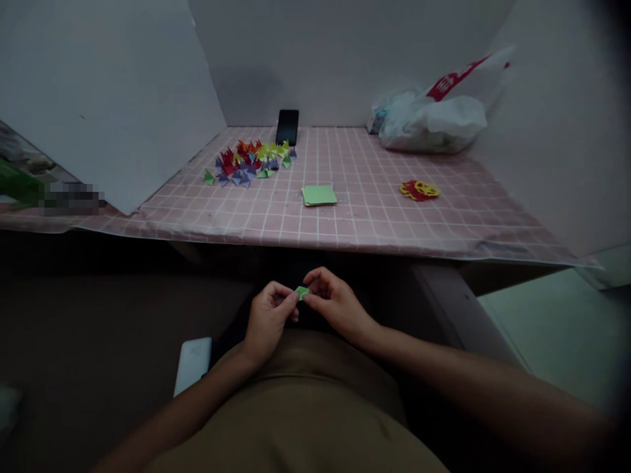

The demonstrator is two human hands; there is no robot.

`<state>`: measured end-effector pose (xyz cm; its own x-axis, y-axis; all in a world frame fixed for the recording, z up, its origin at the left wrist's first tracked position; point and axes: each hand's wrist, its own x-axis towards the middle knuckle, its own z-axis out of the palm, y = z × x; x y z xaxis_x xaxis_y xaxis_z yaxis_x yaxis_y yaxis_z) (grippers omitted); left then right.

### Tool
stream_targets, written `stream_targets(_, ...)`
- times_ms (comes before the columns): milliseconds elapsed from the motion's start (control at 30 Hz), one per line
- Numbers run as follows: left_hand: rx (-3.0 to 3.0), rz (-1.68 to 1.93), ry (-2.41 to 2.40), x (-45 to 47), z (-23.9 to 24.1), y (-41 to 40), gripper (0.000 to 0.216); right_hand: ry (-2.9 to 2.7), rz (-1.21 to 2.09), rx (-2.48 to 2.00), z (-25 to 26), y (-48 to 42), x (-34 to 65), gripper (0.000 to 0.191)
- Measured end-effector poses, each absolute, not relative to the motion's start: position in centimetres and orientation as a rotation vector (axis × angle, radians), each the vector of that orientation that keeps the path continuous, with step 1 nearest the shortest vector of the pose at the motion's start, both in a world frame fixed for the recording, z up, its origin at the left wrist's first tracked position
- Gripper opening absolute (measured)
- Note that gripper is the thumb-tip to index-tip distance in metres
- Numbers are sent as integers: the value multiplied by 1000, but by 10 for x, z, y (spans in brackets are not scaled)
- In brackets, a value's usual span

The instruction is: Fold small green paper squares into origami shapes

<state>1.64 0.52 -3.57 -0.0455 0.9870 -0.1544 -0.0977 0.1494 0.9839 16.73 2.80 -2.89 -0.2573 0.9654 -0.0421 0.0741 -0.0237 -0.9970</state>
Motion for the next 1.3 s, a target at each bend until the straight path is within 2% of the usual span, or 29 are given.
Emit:
stream_targets(167, 1031, 1075, 1238, 12, -34, 5, 21, -1505, 1511, -1153, -24, 33, 172, 7)
stream_targets(267, 1006, 1051, 1203, 12, -33, 5, 20, -1478, 1542, -1188, -23, 33, 173, 6)
stream_targets(533, 880, 1107, 1093, 11, -35, 5, 24, -1348, 1481, -1214, -17, 31, 171, 9)
stream_targets(1300, 883, 1163, 1176, 11, -31, 4, 16, -1360, 1504, -1186, -21, 27, 168, 11)
